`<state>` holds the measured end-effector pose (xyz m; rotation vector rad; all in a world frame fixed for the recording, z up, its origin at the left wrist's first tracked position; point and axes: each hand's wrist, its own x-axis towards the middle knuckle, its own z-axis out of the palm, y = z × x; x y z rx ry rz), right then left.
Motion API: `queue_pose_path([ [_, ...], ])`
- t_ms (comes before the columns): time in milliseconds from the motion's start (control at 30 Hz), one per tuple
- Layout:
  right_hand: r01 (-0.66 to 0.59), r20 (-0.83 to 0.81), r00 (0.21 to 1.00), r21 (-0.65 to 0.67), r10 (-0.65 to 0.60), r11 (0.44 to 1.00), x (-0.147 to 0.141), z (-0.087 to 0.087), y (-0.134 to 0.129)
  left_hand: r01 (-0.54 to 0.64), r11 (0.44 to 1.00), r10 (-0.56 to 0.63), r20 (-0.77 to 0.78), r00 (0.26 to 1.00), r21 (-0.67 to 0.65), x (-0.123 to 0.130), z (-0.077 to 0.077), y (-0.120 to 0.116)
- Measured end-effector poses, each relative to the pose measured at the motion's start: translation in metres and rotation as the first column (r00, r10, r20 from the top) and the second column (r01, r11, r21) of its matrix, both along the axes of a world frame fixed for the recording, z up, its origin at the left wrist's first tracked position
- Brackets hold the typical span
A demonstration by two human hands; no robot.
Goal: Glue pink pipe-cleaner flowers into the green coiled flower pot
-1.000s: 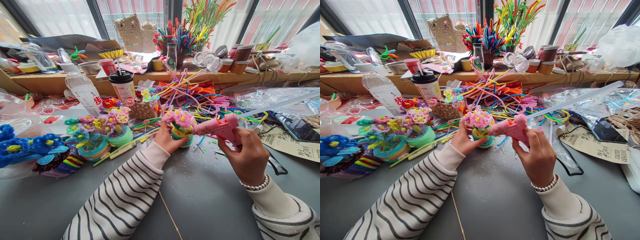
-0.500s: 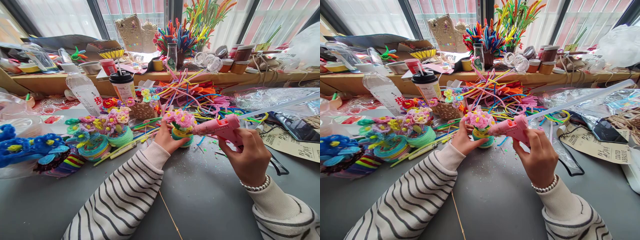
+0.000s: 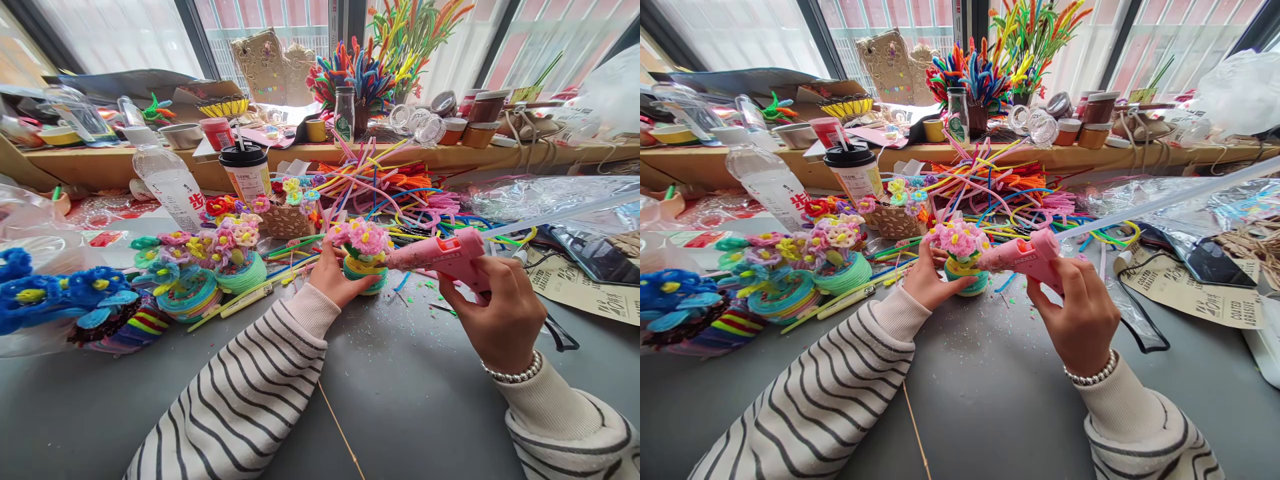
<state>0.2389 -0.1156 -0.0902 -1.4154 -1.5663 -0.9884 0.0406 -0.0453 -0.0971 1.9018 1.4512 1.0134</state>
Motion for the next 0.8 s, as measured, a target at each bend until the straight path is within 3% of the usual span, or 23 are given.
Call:
queue_pose_path([
  [800,-0.008,-0.016,1.0,-0.07,0.007,0.998,-0.0007,-0.0003,-0.0023,-0.014,1.0,0.014,-0.019,1.0,0.008,-0.0006,-0.0021,0.0006],
])
